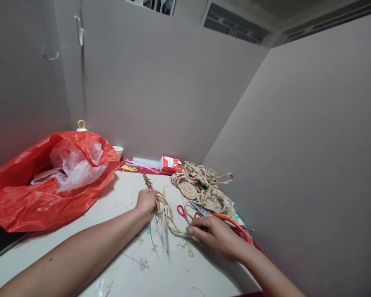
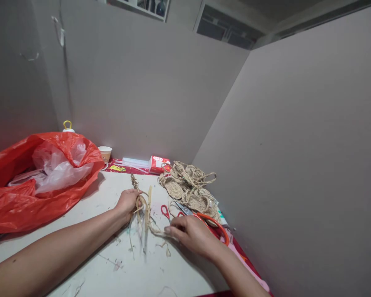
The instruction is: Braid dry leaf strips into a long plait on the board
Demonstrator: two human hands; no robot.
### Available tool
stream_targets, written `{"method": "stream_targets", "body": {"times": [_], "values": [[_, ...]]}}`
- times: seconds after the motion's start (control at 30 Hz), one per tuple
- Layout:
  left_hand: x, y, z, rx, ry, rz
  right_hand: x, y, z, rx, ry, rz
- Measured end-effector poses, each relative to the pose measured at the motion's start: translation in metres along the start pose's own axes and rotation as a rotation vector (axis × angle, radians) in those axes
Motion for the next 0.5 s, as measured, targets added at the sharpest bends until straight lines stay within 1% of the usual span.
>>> {"method": "stream_targets", "body": {"times": [0.07, 0.13, 0.2, 0.3, 0.37, 0.5], "values": [[0.000, 0.000, 0.000, -0.006, -0.004, 0.008, -0.017, 0.013, -0.009, 0.018, -0.001, 0.156], [-0.001, 0.001, 0.000, -0.007, -0.008, 0.018, -0.042, 0.032, -0.016, -0.017, -0.098, 0.306], [-0.002, 0.001, 0.001, -0.001, -0.014, 0.030, -0.064, 0.054, -0.022, -0.111, -0.185, 0.403], [-0.003, 0.000, 0.002, 0.010, -0.022, 0.043, -0.079, 0.079, -0.020, -0.248, -0.224, 0.386], [-0.003, 0.000, 0.002, 0.011, -0.023, 0.051, -0.081, 0.096, -0.011, -0.390, -0.204, 0.343], [-0.002, 0.000, 0.002, 0.011, -0.020, 0.058, -0.075, 0.134, 0.013, -0.805, -0.067, 0.222]]}}
Point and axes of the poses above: each hand's wrist, its own z-axis towards the middle knuckle, its own y-axis out of the back of the hand, x = y × z, the point moved 6 cm from there along z, towards the middle knuckle, and after that the axes turned 10 degrees about -y, right-handed, at the moved point
